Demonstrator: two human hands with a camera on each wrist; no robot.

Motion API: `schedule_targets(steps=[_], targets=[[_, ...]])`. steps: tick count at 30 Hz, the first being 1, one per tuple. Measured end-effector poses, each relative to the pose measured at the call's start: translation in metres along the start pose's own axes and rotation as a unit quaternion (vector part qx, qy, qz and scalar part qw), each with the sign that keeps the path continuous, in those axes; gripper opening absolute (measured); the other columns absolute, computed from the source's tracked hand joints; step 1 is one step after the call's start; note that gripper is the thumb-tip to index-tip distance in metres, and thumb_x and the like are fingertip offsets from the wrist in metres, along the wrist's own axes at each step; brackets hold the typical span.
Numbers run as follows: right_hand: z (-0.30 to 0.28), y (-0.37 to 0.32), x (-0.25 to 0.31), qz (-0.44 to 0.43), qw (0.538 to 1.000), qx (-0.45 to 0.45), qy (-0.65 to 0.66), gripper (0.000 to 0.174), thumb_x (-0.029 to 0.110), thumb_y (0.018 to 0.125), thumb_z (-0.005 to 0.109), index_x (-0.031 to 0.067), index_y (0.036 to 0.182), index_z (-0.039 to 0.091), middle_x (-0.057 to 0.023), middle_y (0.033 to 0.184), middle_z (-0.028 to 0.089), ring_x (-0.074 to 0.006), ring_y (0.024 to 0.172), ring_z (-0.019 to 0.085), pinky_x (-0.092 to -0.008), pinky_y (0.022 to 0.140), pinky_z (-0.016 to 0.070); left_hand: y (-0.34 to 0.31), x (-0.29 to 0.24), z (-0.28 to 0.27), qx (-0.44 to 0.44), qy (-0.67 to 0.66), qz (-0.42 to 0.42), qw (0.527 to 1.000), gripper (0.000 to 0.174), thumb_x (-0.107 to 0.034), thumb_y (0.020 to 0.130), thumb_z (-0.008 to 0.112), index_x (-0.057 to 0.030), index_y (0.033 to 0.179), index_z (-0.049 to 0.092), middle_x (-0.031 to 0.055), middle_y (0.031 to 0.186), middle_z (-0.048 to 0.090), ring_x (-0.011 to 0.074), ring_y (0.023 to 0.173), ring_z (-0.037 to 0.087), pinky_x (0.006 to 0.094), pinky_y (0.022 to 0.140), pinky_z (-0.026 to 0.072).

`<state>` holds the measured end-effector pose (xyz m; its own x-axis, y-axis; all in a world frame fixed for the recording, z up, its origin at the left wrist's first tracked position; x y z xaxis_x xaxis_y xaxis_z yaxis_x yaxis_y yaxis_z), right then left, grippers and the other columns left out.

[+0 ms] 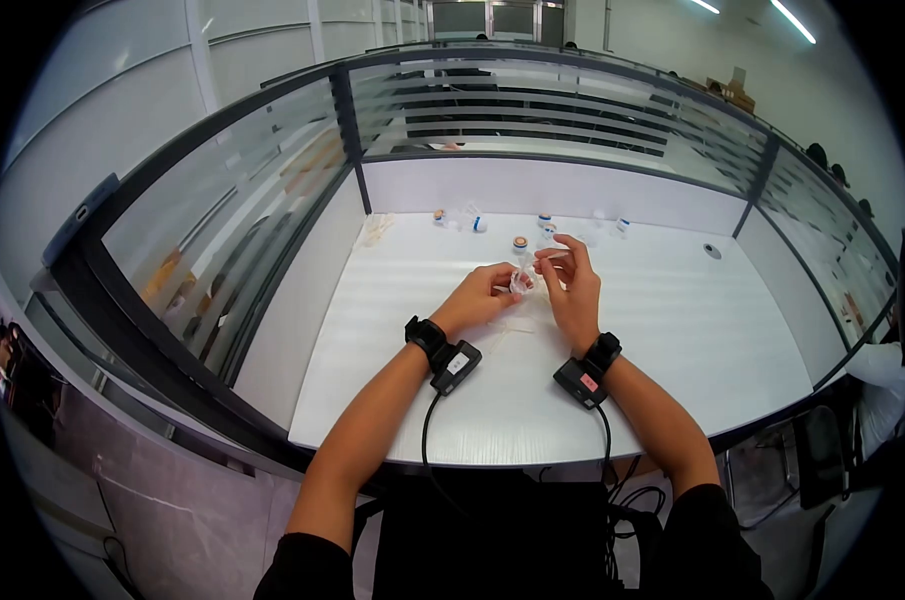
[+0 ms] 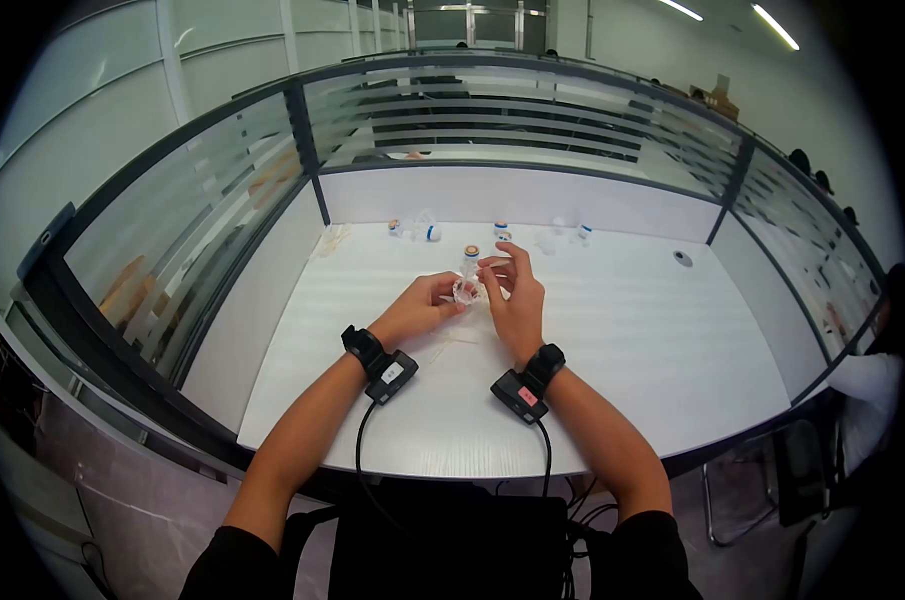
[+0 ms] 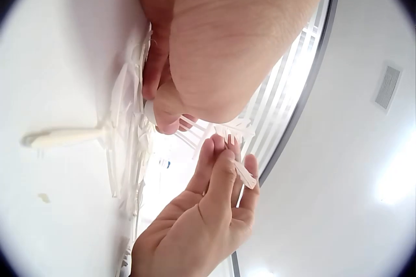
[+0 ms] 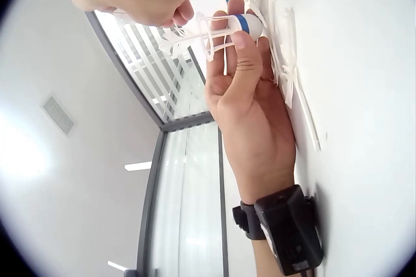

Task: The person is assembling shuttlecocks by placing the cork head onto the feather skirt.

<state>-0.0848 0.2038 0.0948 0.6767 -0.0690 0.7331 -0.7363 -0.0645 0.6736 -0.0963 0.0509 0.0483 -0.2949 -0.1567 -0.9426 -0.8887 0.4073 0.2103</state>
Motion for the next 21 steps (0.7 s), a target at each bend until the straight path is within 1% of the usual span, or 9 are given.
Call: schedule_targets(steps=[4, 7, 9, 12, 15, 18, 19, 20, 21], targets=[[0.0009, -0.0012, -0.0012, 0.006, 1.000, 0.004, 0.003, 0.036, -0.002, 0.099, 0.058, -0.0003, 0.134, 0.048, -0.0144, 0.111, 0.069, -0.0194, 0.099, 0.071, -0.0306, 0.089, 0.0574, -0.0015, -0.0041, 0.0002, -0.001, 0.003, -0.005, 1.000, 0.031, -0.002, 0.096, 0.064, -0.0013, 0.127, 0.062, 0.0047, 0.113, 0.070, 0.0109, 0.100, 0.065, 0.0268, 0.087, 0.0510], [0.0008, 0.0001, -0.0014, 0.008, 1.000, 0.004, 0.005, 0.036, -0.004, 0.099, 0.056, -0.0005, 0.134, 0.048, -0.0145, 0.111, 0.069, -0.0193, 0.099, 0.071, -0.0308, 0.089, 0.0573, 0.0021, 0.0027, -0.0015, -0.005, 0.008, -0.008, 1.000, 0.031, -0.002, 0.095, 0.064, -0.0009, 0.127, 0.062, 0.0047, 0.113, 0.070, 0.0109, 0.101, 0.065, 0.0271, 0.089, 0.0507], [0.0012, -0.0002, -0.0025, 0.000, 1.000, 0.006, 0.010, 0.036, -0.005, 0.099, 0.055, -0.0007, 0.134, 0.048, -0.0145, 0.111, 0.069, -0.0193, 0.099, 0.071, -0.0309, 0.089, 0.0572, 0.0012, -0.0011, -0.0012, -0.002, 0.008, -0.001, 1.000, 0.031, -0.002, 0.095, 0.064, -0.0009, 0.126, 0.062, 0.0048, 0.113, 0.070, 0.0111, 0.101, 0.065, 0.0275, 0.089, 0.0506], [0.0008, -0.0008, -0.0050, 0.012, 1.000, 0.005, 0.009, 0.034, -0.006, 0.099, 0.054, -0.0015, 0.132, 0.049, -0.0143, 0.111, 0.069, -0.0193, 0.098, 0.071, -0.0306, 0.088, 0.0574, 0.0016, 0.0019, -0.0001, 0.002, 0.001, 0.007, 1.000, 0.030, -0.001, 0.095, 0.064, -0.0008, 0.125, 0.062, 0.0050, 0.113, 0.070, 0.0113, 0.101, 0.065, 0.0279, 0.090, 0.0504], [0.0005, -0.0002, -0.0026, -0.008, 1.000, -0.004, -0.014, 0.027, -0.004, 0.098, 0.057, -0.0003, 0.124, 0.056, -0.0140, 0.106, 0.072, -0.0208, 0.094, 0.073, -0.0319, 0.083, 0.0584, 0.0020, -0.0003, -0.0016, 0.000, 0.001, 0.003, 1.000, 0.030, -0.001, 0.095, 0.064, -0.0008, 0.125, 0.063, 0.0050, 0.113, 0.070, 0.0117, 0.102, 0.065, 0.0283, 0.090, 0.0504], [-0.0006, 0.0006, -0.0007, -0.030, 0.998, -0.004, -0.058, 0.020, -0.002, 0.098, 0.058, 0.0022, 0.117, 0.061, -0.0126, 0.102, 0.074, -0.0205, 0.091, 0.074, -0.0318, 0.080, 0.0579, 0.0014, 0.0016, -0.0006, 0.001, 0.006, 0.000, 1.000, 0.030, -0.002, 0.095, 0.065, -0.0009, 0.125, 0.063, 0.0052, 0.114, 0.070, 0.0120, 0.102, 0.065, 0.0284, 0.090, 0.0505], [-0.0012, 0.0003, -0.0015, -0.028, 0.999, -0.017, -0.043, 0.017, -0.002, 0.097, 0.058, 0.0037, 0.113, 0.064, -0.0121, 0.100, 0.075, -0.0203, 0.090, 0.074, -0.0315, 0.079, 0.0573, 0.0023, 0.0025, -0.0014, 0.002, 0.009, 0.002, 1.000, 0.031, -0.002, 0.095, 0.065, -0.0009, 0.125, 0.062, 0.0053, 0.114, 0.070, 0.0121, 0.102, 0.065, 0.0283, 0.090, 0.0505], [-0.0009, 0.0008, -0.0001, -0.038, 0.998, -0.019, -0.041, 0.017, -0.002, 0.097, 0.059, 0.0027, 0.112, 0.064, -0.0123, 0.100, 0.075, -0.0198, 0.090, 0.073, -0.0313, 0.077, 0.0570, 0.0012, -0.0019, -0.0012, 0.000, 0.004, 0.008, 1.000, 0.031, -0.004, 0.095, 0.066, -0.0011, 0.126, 0.062, 0.0056, 0.115, 0.070, 0.0124, 0.103, 0.065, 0.0283, 0.089, 0.0506], [-0.0012, 0.0003, 0.0011, -0.045, 0.997, -0.015, -0.067, 0.017, -0.004, 0.096, 0.059, 0.0014, 0.112, 0.063, -0.0115, 0.102, 0.074, -0.0181, 0.090, 0.072, -0.0300, 0.078, 0.0568, -0.0009, -0.0046, -0.0010, 0.000, 0.005, 0.005, 1.000, 0.032, -0.004, 0.095, 0.066, -0.0011, 0.126, 0.062, 0.0056, 0.115, 0.070, 0.0125, 0.103, 0.065, 0.0283, 0.089, 0.0506]])
Point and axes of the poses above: each hand's wrist, its own y-axis towards the middle knuckle, its own z-axis out of the palm, x = y × z, the point moved 8 cm from there along y, towards the middle knuckle
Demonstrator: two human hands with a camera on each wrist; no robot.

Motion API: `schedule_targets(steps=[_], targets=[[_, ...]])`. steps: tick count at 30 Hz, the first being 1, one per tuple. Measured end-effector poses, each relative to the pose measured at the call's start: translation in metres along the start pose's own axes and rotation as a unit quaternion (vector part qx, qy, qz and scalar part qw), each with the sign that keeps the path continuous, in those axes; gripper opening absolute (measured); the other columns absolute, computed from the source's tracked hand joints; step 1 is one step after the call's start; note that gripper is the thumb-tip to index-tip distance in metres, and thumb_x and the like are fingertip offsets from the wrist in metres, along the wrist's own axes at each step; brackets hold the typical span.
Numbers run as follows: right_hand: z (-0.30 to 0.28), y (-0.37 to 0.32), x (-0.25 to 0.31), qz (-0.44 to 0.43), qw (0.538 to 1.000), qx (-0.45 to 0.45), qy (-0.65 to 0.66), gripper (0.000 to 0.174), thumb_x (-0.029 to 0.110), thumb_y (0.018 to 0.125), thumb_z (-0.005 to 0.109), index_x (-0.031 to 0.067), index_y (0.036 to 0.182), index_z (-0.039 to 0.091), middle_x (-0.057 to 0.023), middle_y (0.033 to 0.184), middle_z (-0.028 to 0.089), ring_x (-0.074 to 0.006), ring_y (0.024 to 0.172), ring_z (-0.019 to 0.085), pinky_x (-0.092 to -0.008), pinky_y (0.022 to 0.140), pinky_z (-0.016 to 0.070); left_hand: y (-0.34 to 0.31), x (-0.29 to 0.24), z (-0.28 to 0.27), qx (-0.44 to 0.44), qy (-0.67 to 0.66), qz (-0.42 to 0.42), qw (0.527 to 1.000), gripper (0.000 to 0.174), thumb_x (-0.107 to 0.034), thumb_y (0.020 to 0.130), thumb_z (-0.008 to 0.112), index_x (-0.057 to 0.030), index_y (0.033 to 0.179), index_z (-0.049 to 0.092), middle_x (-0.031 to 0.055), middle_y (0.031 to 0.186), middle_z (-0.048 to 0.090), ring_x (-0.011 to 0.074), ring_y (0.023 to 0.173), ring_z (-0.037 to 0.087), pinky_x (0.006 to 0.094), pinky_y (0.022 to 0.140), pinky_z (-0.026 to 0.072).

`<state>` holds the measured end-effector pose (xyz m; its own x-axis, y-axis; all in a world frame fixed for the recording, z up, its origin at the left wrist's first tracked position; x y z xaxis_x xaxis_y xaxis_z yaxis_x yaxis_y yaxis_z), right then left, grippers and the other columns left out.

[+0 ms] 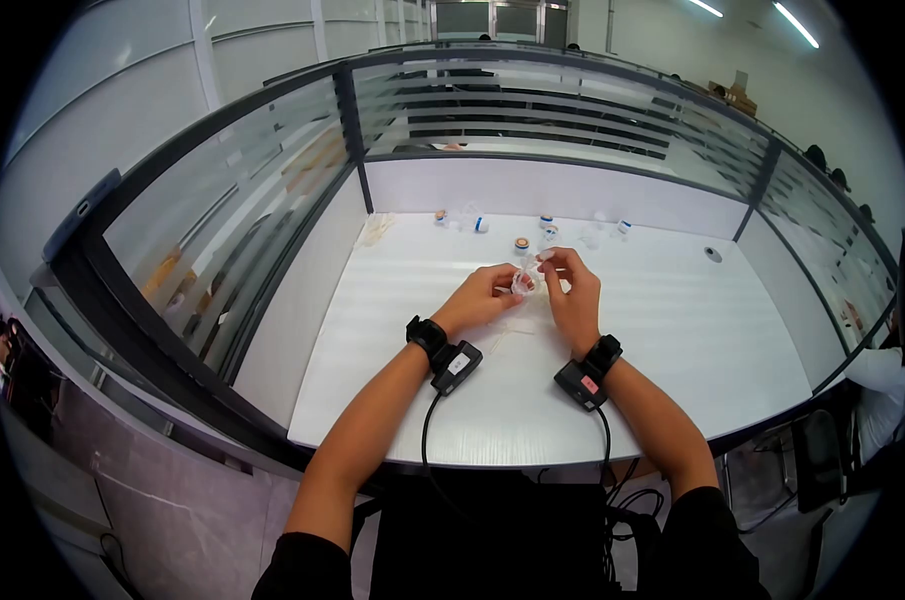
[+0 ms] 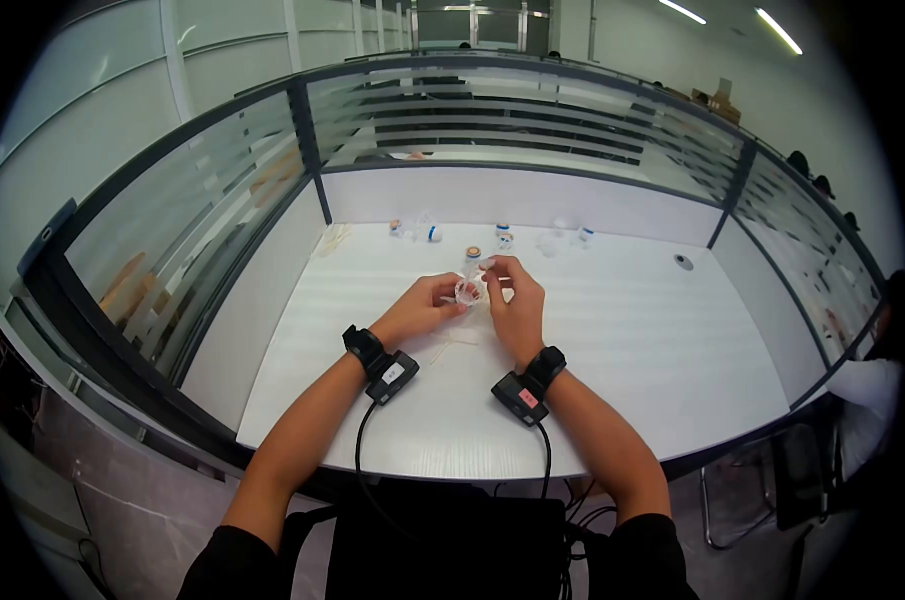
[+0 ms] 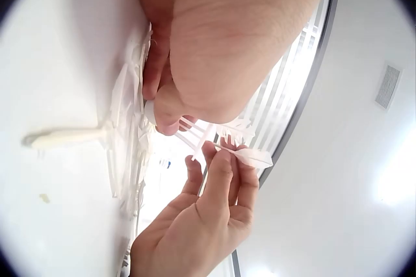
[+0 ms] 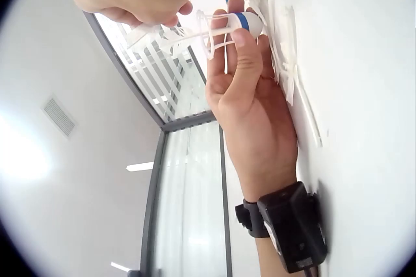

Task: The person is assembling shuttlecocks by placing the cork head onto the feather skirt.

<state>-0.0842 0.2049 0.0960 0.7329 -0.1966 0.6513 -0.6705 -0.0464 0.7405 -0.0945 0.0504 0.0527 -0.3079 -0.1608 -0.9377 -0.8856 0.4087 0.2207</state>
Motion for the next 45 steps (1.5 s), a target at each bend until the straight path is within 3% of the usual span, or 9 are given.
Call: schedule_targets(steps=[19, 31, 38, 45], targets=[[-0.001, -0.001, 0.006, 0.026, 0.999, -0.005, -0.037, 0.018, 0.001, 0.094, 0.064, 0.0018, 0.112, 0.063, -0.0067, 0.089, 0.070, -0.0135, 0.078, 0.063, -0.0265, 0.065, 0.0492, -0.002, -0.002, 0.001, 0.002, -0.001, -0.036, 0.999, 0.031, -0.005, 0.096, 0.065, -0.0013, 0.126, 0.062, 0.0052, 0.115, 0.069, 0.0130, 0.104, 0.065, 0.0293, 0.092, 0.0505], [-0.002, -0.001, 0.005, 0.003, 0.999, -0.015, -0.043, 0.020, 0.002, 0.091, 0.067, 0.0035, 0.111, 0.064, -0.0082, 0.088, 0.072, -0.0159, 0.074, 0.065, -0.0298, 0.066, 0.0494, 0.003, 0.005, -0.001, -0.001, 0.012, -0.012, 1.000, 0.034, -0.004, 0.094, 0.066, -0.0008, 0.128, 0.061, 0.0067, 0.116, 0.069, 0.0137, 0.106, 0.065, 0.0298, 0.093, 0.0501], [-0.001, -0.001, 0.003, 0.017, 0.999, -0.005, -0.041, 0.022, 0.004, 0.089, 0.069, 0.0046, 0.111, 0.065, -0.0087, 0.096, 0.075, -0.0180, 0.082, 0.070, -0.0305, 0.070, 0.0495, 0.005, 0.005, -0.001, 0.002, 0.012, 0.014, 1.000, 0.035, -0.002, 0.094, 0.065, 0.0000, 0.129, 0.061, 0.0067, 0.116, 0.069, 0.0144, 0.106, 0.065, 0.0295, 0.094, 0.0504], [-0.002, 0.000, 0.004, 0.008, 0.999, -0.011, -0.048, 0.023, 0.005, 0.088, 0.071, 0.0043, 0.111, 0.065, -0.0084, 0.095, 0.076, -0.0182, 0.080, 0.070, -0.0309, 0.070, 0.0498, 0.004, 0.002, -0.001, -0.002, 0.012, -0.002, 1.000, 0.035, -0.002, 0.095, 0.064, 0.0003, 0.129, 0.061, 0.0073, 0.116, 0.069, 0.0137, 0.106, 0.064, 0.0293, 0.093, 0.0500]])
Point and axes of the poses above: each hand's wrist, its own y-axis towards the middle knuckle, its own z-axis out of the palm, x = y × z, the point moved 8 cm from there along y, towards the middle knuckle
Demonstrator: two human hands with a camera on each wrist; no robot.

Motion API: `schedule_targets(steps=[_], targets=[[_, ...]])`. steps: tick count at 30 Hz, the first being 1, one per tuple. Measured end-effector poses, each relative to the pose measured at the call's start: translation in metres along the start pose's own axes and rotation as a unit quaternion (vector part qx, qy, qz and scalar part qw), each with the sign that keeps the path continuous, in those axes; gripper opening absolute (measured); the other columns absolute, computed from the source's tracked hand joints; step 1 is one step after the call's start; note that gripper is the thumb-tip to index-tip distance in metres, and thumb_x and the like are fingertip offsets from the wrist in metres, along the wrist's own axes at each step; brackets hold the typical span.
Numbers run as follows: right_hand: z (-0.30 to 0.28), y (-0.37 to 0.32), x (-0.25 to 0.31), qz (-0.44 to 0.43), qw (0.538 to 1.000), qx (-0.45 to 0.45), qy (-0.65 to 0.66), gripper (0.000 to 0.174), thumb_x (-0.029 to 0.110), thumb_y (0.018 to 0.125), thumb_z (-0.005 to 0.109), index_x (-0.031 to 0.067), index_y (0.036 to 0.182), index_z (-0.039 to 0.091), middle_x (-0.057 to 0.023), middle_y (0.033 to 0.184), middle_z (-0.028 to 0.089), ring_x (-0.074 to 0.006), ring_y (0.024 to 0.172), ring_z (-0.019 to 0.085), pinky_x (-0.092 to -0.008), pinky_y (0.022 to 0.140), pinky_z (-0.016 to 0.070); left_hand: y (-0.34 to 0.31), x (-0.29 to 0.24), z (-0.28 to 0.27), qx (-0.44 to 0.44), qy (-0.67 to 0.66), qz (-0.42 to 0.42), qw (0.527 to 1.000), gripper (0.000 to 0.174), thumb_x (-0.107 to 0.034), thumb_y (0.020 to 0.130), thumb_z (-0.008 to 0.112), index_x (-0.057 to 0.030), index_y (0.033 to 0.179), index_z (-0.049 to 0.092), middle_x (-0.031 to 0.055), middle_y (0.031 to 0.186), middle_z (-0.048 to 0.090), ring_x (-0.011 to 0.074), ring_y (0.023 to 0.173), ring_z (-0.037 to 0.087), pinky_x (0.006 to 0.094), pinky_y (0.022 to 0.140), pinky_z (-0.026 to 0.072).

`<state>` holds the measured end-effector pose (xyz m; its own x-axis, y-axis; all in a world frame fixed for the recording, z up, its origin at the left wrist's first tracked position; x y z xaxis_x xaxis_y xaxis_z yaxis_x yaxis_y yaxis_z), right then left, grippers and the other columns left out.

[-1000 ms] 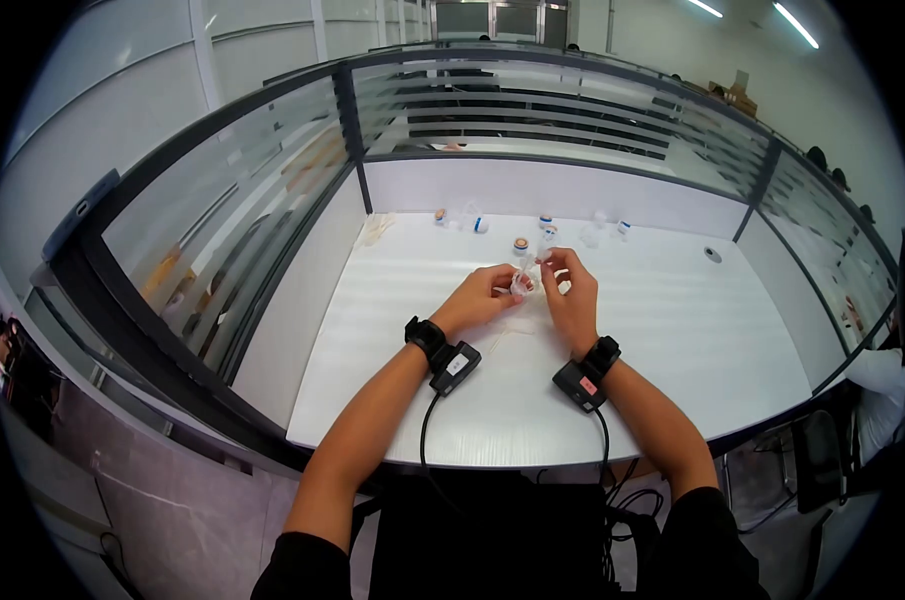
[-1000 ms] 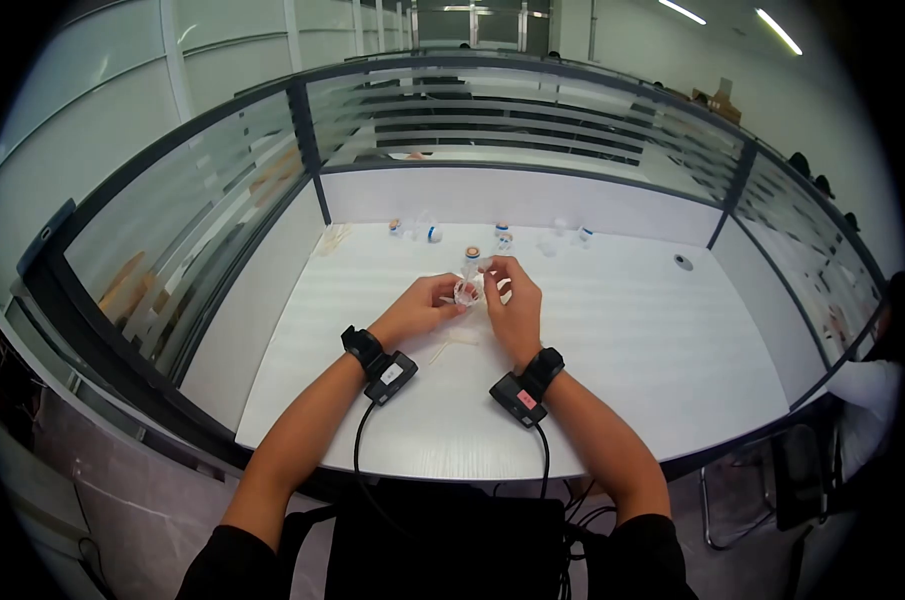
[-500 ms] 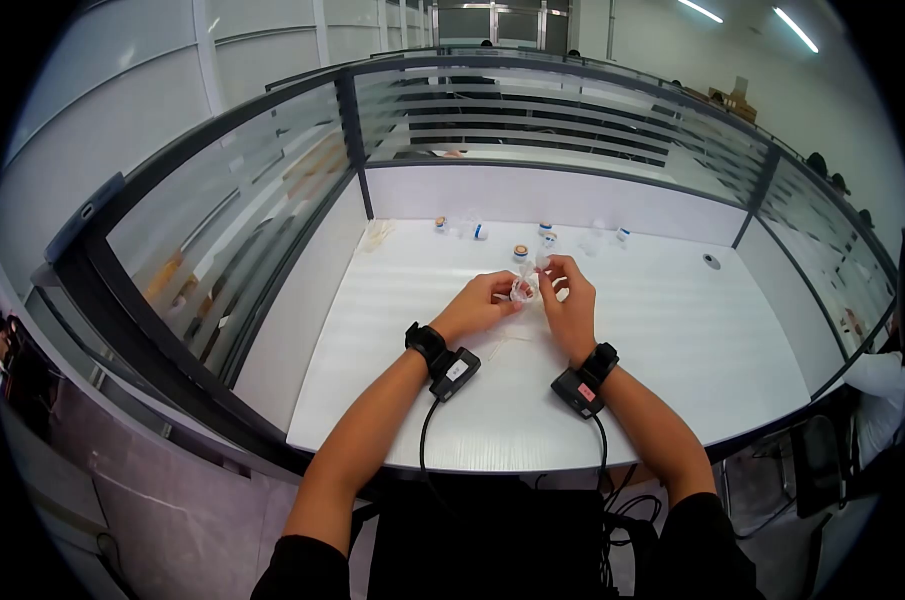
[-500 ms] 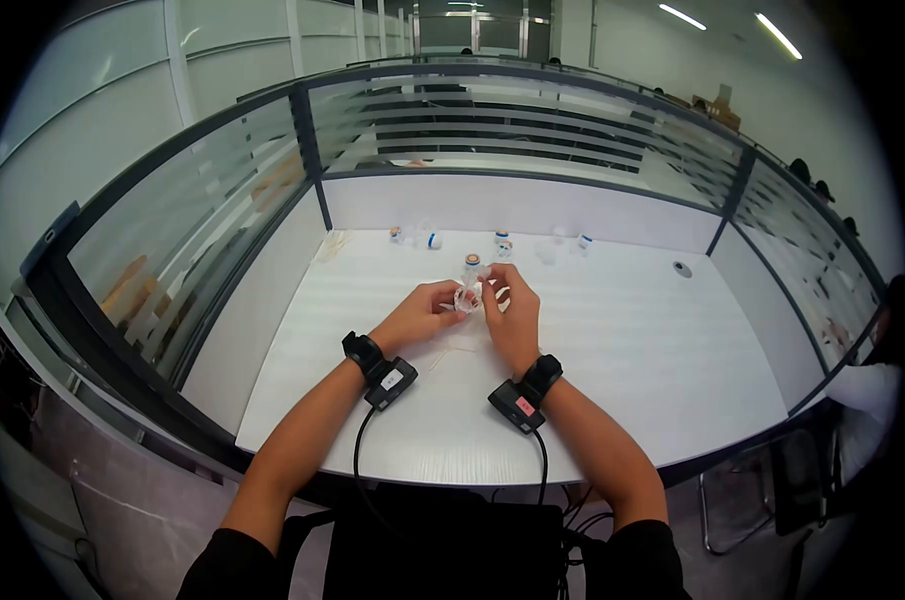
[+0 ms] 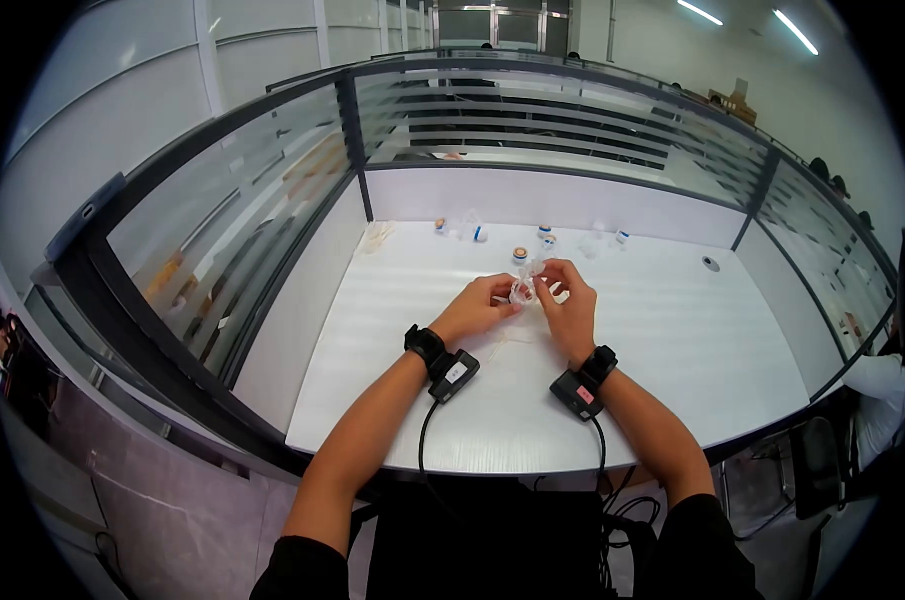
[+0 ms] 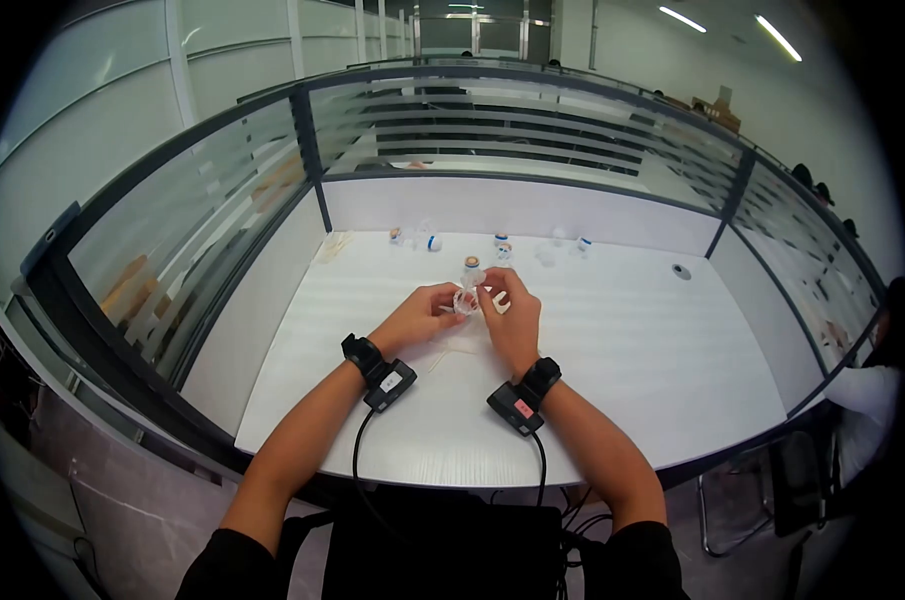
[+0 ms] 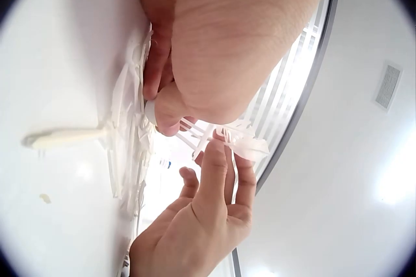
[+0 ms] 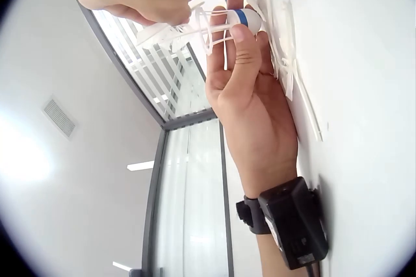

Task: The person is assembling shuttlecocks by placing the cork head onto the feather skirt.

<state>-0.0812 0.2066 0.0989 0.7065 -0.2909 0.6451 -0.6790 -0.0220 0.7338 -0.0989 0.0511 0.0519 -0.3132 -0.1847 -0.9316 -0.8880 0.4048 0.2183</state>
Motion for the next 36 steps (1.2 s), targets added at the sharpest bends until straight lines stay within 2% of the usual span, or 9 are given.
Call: schedule_targets(steps=[8, 11, 26, 32, 36], targets=[[-0.0013, -0.0021, 0.0012, 0.001, 1.000, -0.005, -0.003, 0.023, 0.007, 0.088, 0.073, 0.0028, 0.110, 0.067, -0.0101, 0.091, 0.077, -0.0191, 0.078, 0.071, -0.0303, 0.068, 0.0509, -0.0055, -0.0051, 0.0006, 0.004, -0.003, -0.018, 1.000, 0.035, -0.003, 0.095, 0.065, -0.0003, 0.130, 0.061, 0.0072, 0.117, 0.070, 0.0141, 0.106, 0.065, 0.0298, 0.093, 0.0498], [-0.0005, -0.0015, -0.0037, 0.007, 1.000, -0.008, -0.005, 0.022, 0.006, 0.088, 0.073, 0.0020, 0.110, 0.068, -0.0111, 0.092, 0.077, -0.0193, 0.079, 0.072, -0.0302, 0.069, 0.0511, 0.0003, -0.0007, -0.0003, 0.003, 0.019, 0.015, 1.000, 0.035, -0.004, 0.095, 0.065, -0.0003, 0.130, 0.060, 0.0073, 0.117, 0.069, 0.0143, 0.107, 0.065, 0.0294, 0.092, 0.0502], [0.0004, -0.0020, -0.0055, -0.006, 1.000, -0.009, 0.001, 0.025, 0.004, 0.090, 0.071, -0.0002, 0.115, 0.069, -0.0147, 0.097, 0.077, -0.0209, 0.083, 0.074, -0.0302, 0.070, 0.0539, -0.0033, -0.0032, 0.0008, 0.002, 0.001, -0.003, 1.000, 0.036, -0.003, 0.095, 0.065, -0.0002, 0.130, 0.060, 0.0076, 0.118, 0.069, 0.0151, 0.107, 0.066, 0.0304, 0.093, 0.0505], [-0.0002, -0.0022, -0.0030, 0.008, 1.000, -0.004, -0.004, 0.026, 0.004, 0.090, 0.070, 0.0001, 0.116, 0.068, -0.0151, 0.097, 0.077, -0.0208, 0.080, 0.073, -0.0307, 0.069, 0.0541, -0.0022, 0.0022, 0.0011, 0.005, -0.014, -0.023, 1.000, 0.035, -0.003, 0.095, 0.065, -0.0009, 0.130, 0.061, 0.0068, 0.116, 0.070, 0.0137, 0.104, 0.065, 0.0296, 0.090, 0.0505], [0.0008, -0.0012, -0.0049, 0.016, 1.000, -0.012, 0.000, 0.027, 0.004, 0.090, 0.071, 0.0005, 0.117, 0.068, -0.0154, 0.097, 0.077, -0.0208, 0.078, 0.072, -0.0309, 0.068, 0.0541, -0.0038, -0.0066, 0.0007, 0.001, -0.009, -0.006, 1.000, 0.034, -0.003, 0.095, 0.065, -0.0010, 0.128, 0.061, 0.0064, 0.115, 0.070, 0.0130, 0.103, 0.065, 0.0294, 0.090, 0.0503]])
Point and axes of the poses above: each hand's wrist, its own y-axis towards the middle knuckle, its own z-axis out of the palm, x = y × z, the point moved 8 cm from there along y, towards the middle knuckle
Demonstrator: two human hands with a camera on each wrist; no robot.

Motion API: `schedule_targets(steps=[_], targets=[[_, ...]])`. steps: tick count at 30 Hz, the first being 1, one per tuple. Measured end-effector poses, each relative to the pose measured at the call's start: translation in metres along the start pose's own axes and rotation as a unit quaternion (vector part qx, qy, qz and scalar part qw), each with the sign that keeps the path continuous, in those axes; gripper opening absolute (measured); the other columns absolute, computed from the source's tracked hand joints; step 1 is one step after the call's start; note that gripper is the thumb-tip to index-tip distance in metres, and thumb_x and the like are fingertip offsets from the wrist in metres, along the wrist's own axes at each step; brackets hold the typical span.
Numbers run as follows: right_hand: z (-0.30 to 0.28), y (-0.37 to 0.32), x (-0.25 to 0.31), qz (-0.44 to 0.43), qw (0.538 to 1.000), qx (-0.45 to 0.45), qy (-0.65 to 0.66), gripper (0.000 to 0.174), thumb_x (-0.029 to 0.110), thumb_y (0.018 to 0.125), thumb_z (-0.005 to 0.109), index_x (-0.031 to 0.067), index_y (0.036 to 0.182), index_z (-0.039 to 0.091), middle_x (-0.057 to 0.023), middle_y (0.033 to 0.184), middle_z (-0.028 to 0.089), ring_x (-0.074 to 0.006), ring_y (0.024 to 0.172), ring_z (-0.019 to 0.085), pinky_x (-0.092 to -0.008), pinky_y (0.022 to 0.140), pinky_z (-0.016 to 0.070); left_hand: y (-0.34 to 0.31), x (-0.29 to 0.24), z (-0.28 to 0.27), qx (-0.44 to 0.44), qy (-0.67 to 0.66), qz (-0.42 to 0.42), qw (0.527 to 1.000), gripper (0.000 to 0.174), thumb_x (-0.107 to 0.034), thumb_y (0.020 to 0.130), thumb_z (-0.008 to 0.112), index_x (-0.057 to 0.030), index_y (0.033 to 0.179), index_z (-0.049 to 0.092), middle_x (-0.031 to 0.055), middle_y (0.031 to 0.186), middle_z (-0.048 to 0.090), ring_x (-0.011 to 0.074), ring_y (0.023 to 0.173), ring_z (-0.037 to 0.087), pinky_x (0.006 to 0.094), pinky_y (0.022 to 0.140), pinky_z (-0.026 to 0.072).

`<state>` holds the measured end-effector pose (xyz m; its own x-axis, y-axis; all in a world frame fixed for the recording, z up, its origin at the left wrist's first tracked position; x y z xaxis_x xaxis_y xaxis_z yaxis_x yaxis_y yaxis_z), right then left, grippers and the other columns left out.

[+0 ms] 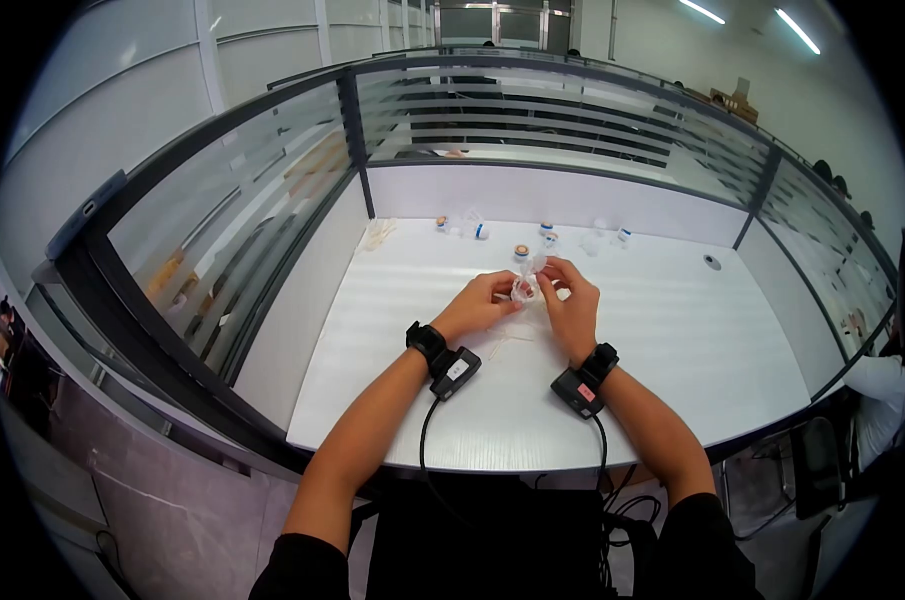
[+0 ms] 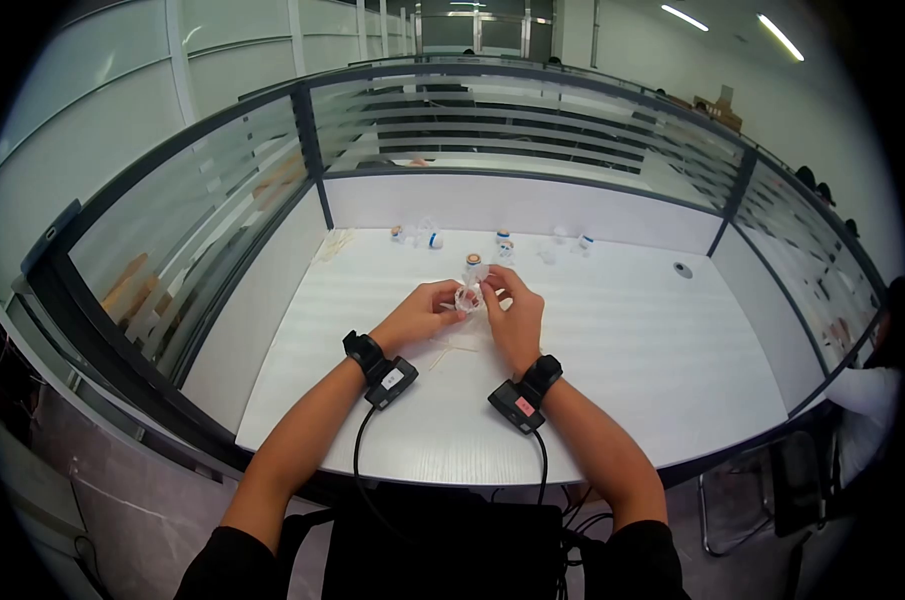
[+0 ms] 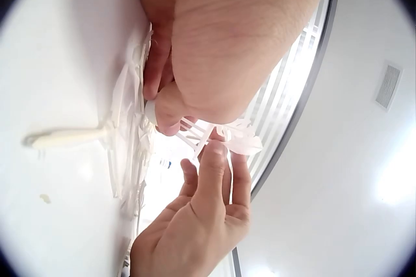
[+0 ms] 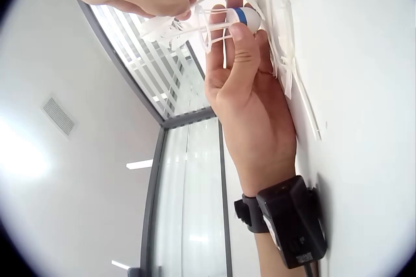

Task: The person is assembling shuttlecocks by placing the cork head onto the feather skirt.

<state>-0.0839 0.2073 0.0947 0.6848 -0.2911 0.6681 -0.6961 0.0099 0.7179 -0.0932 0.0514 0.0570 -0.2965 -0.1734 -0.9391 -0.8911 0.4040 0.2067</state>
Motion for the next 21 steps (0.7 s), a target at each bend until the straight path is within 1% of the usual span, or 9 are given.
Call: schedule_targets(steps=[2, 4, 6, 9, 12, 15, 18, 21], targets=[[-0.0020, -0.0011, 0.0021, 0.021, 1.000, 0.011, -0.013, 0.027, 0.004, 0.090, 0.071, 0.0006, 0.117, 0.068, -0.0154, 0.097, 0.077, -0.0208, 0.078, 0.072, -0.0308, 0.068, 0.0541, -0.0032, -0.0012, 0.0009, 0.002, -0.001, -0.024, 1.000, 0.034, -0.004, 0.095, 0.065, -0.0011, 0.128, 0.061, 0.0064, 0.114, 0.070, 0.0129, 0.103, 0.065, 0.0291, 0.090, 0.0503], [-0.0021, -0.0007, -0.0001, 0.010, 1.000, 0.008, -0.001, 0.027, 0.004, 0.090, 0.072, 0.0016, 0.116, 0.068, -0.0150, 0.096, 0.077, -0.0208, 0.078, 0.072, -0.0308, 0.069, 0.0544, 0.0028, 0.0084, 0.0010, 0.001, -0.005, -0.001, 1.000, 0.034, -0.006, 0.095, 0.065, -0.0013, 0.128, 0.061, 0.0059, 0.114, 0.069, 0.0125, 0.102, 0.065, 0.0281, 0.087, 0.0506], [-0.0003, -0.0003, 0.0004, 0.000, 1.000, 0.002, 0.008, 0.026, 0.004, 0.089, 0.072, 0.0019, 0.115, 0.069, -0.0145, 0.095, 0.077, -0.0207, 0.079, 0.073, -0.0307, 0.070, 0.0546, 0.0030, 0.0040, -0.0003, -0.001, 0.008, 0.021, 1.000, 0.033, -0.006, 0.096, 0.065, -0.0013, 0.129, 0.061, 0.0057, 0.114, 0.069, 0.0125, 0.101, 0.066, 0.0277, 0.086, 0.0508], [-0.0020, -0.0008, 0.0023, -0.001, 1.000, 0.002, 0.007, 0.025, 0.004, 0.089, 0.073, 0.0020, 0.114, 0.069, -0.0133, 0.095, 0.077, -0.0199, 0.082, 0.074, -0.0298, 0.071, 0.0545, -0.0010, 0.0020, 0.0005, 0.000, 0.000, -0.004, 1.000, 0.033, -0.006, 0.096, 0.065, -0.0009, 0.128, 0.061, 0.0059, 0.114, 0.069, 0.0129, 0.103, 0.065, 0.0287, 0.086, 0.0510], [-0.0007, -0.0003, -0.0007, 0.000, 1.000, 0.004, 0.010, 0.025, 0.005, 0.089, 0.073, 0.0020, 0.113, 0.069, -0.0128, 0.094, 0.077, -0.0193, 0.081, 0.074, -0.0291, 0.072, 0.0542, 0.0004, 0.0021, 0.0006, -0.004, 0.002, 0.002, 1.000, 0.032, -0.006, 0.096, 0.065, -0.0013, 0.128, 0.061, 0.0057, 0.114, 0.069, 0.0126, 0.103, 0.065, 0.0280, 0.085, 0.0509], [-0.0008, -0.0006, 0.0005, -0.004, 1.000, 0.008, 0.008, 0.024, 0.006, 0.089, 0.074, 0.0020, 0.112, 0.069, -0.0120, 0.092, 0.077, -0.0184, 0.081, 0.074, -0.0291, 0.071, 0.0539, -0.0010, 0.0039, 0.0006, 0.000, -0.007, -0.018, 1.000, 0.032, -0.006, 0.096, 0.065, -0.0015, 0.128, 0.061, 0.0059, 0.115, 0.069, 0.0128, 0.103, 0.065, 0.0274, 0.086, 0.0507], [-0.0004, -0.0001, -0.0007, -0.002, 1.000, 0.004, 0.010, 0.023, 0.007, 0.088, 0.074, 0.0024, 0.110, 0.069, -0.0108, 0.090, 0.077, -0.0174, 0.080, 0.073, -0.0290, 0.071, 0.0532, 0.0028, 0.0046, 0.0000, -0.002, 0.001, 0.008, 1.000, 0.033, -0.005, 0.095, 0.066, -0.0014, 0.128, 0.061, 0.0061, 0.115, 0.069, 0.0135, 0.105, 0.065, 0.0270, 0.087, 0.0505], [-0.0013, -0.0004, 0.0039, -0.008, 1.000, 0.009, 0.008, 0.023, 0.007, 0.088, 0.075, 0.0030, 0.110, 0.069, -0.0098, 0.089, 0.077, -0.0167, 0.079, 0.072, -0.0287, 0.070, 0.0520, 0.0001, 0.0036, 0.0004, 0.002, -0.003, -0.014, 1.000, 0.033, -0.004, 0.095, 0.066, -0.0005, 0.128, 0.061, 0.0066, 0.116, 0.069, 0.0142, 0.106, 0.066, 0.0279, 0.090, 0.0504]])
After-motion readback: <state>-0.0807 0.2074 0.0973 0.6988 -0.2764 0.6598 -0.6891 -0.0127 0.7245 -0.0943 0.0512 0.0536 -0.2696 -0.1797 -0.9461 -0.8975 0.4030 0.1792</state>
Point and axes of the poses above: each hand's wrist, its own y-axis towards the middle knuckle, its own z-axis out of the palm, x = y × z, the point moved 8 cm from there along y, towards the middle knuckle
